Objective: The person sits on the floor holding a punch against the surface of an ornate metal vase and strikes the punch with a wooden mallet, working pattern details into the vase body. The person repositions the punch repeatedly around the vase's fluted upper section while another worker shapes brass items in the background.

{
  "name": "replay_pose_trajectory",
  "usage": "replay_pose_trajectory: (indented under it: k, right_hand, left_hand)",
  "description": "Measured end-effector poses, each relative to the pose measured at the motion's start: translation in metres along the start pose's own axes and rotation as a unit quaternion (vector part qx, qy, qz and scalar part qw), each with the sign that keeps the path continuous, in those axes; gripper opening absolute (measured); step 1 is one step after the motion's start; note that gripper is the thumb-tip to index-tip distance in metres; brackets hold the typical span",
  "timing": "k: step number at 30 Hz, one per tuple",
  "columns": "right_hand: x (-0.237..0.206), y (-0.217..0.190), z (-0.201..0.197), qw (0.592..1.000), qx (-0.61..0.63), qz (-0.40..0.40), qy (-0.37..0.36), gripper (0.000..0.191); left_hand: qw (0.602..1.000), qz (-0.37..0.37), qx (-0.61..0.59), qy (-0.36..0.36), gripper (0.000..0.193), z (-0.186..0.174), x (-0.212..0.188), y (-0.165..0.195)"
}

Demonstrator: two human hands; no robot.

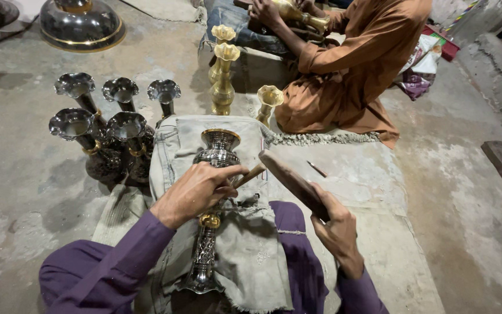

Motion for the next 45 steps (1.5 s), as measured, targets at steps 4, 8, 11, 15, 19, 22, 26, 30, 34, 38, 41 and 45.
replay_pose_trajectory:
  k: [4,8,11,15,19,22,26,30,34,38,41,45]
  right_hand:
    - [-0.001,0.008,0.002,0.972,0.208,0.097,0.051,0.052]
    - [-0.001,0.005,0.005,0.993,0.111,-0.003,-0.026,0.064]
    - [-0.001,0.011,0.001,0.999,-0.018,0.015,0.024,0.065]
    - [0.001,0.02,0.002,0.972,0.213,0.087,0.044,0.056]
    - [0.003,0.013,0.001,0.999,0.033,0.023,0.011,0.065]
    - [0.0,0.012,0.003,0.979,0.186,0.077,0.036,0.052]
    - [-0.002,-0.003,0.003,1.0,0.014,-0.027,0.002,0.071]
    - [0.0,-0.001,0.003,0.997,0.052,0.034,0.043,0.062]
    - [0.004,0.002,0.002,0.994,0.104,0.026,0.018,0.058]
    - [0.007,-0.003,-0.008,0.994,0.035,-0.043,0.095,0.059]
    - [0.005,0.007,-0.001,0.931,0.337,0.123,0.062,0.051]
    - [0.004,-0.003,-0.004,0.999,0.021,0.01,0.042,0.059]
  left_hand:
    - [1.0,-0.017,0.015,-0.001,0.05,0.002,0.0,-0.001]
    - [1.0,-0.012,-0.006,-0.002,0.049,0.002,0.0,-0.002]
    - [1.0,-0.004,-0.011,0.005,0.052,0.0,0.0,-0.001]
    - [1.0,-0.004,0.0,0.007,0.051,0.0,-0.001,0.0]
    - [1.0,0.001,-0.005,0.009,0.051,-0.002,-0.001,0.002]
    - [1.0,-0.003,-0.008,0.01,0.05,-0.001,-0.004,0.002]
    - [1.0,-0.013,-0.027,0.008,0.049,-0.002,-0.003,0.0]
    - [1.0,0.005,-0.013,0.009,0.052,-0.002,-0.001,0.001]
    - [1.0,-0.015,-0.005,-0.002,0.052,0.001,-0.001,0.0]
    - [1.0,-0.001,-0.004,0.007,0.051,0.0,-0.003,0.0]
    - [1.0,0.004,-0.009,0.013,0.05,-0.001,-0.004,0.0]
    - [1.0,0.001,0.011,0.003,0.052,0.001,-0.001,0.001]
Point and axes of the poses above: each hand's wrist, its own x-axis towards the middle knuckle, its own z-axis out of the palm, y = z × x, the point moved 4 cm from there along x, towards the middle knuckle, and after that the axes turned 2 degrees about -z, right-handed, at the moved point
